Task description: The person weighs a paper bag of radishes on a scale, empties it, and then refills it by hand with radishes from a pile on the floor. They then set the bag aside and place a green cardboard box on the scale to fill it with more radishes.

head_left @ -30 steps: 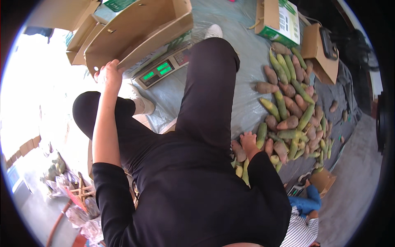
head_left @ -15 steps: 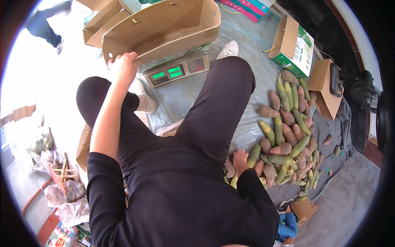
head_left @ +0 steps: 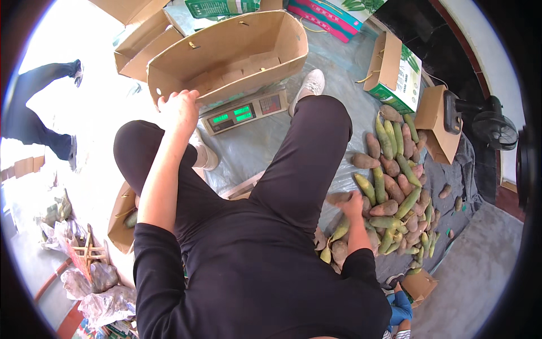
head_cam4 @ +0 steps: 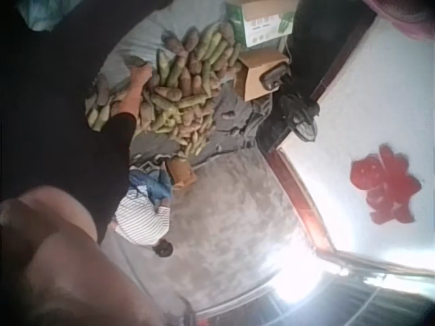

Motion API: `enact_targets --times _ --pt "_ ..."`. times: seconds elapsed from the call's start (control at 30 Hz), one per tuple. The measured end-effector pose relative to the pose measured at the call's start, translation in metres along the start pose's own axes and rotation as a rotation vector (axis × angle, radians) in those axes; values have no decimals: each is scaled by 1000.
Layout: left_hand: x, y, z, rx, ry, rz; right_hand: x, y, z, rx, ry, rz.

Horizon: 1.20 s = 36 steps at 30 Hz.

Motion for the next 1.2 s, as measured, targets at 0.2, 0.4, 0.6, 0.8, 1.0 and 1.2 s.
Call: enact_targets --times 0.2,0.4,0.6,0.8,1.0,1.2 --pt "-4 -3 -1 24 10 -60 -120 -166 62 374 -232 527" --pt "-10 -6 1 -23 17 -111 -271 -314 51 425 -564 794" --pt "-12 -2 1 -40 52 -85 -413 -311 69 159 -931 788" --pt "-14 5 2 28 64 -51 -513 -229 83 120 -823 196" --pt "-14 3 3 15 49 -65 -537 -164 96 -99 -650 -69" --pt "-13 -1 3 -21 20 -57 -536 -149 116 -128 -539 -327"
Point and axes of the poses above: each hand's wrist, its own z-axis towards the middle knuckle, its own y-axis out of the palm, x = y × z, the point moved 5 cm from there along z, towards the middle knuckle, and after that the axes turned 2 degrees about -z, right-handed, at the moved point
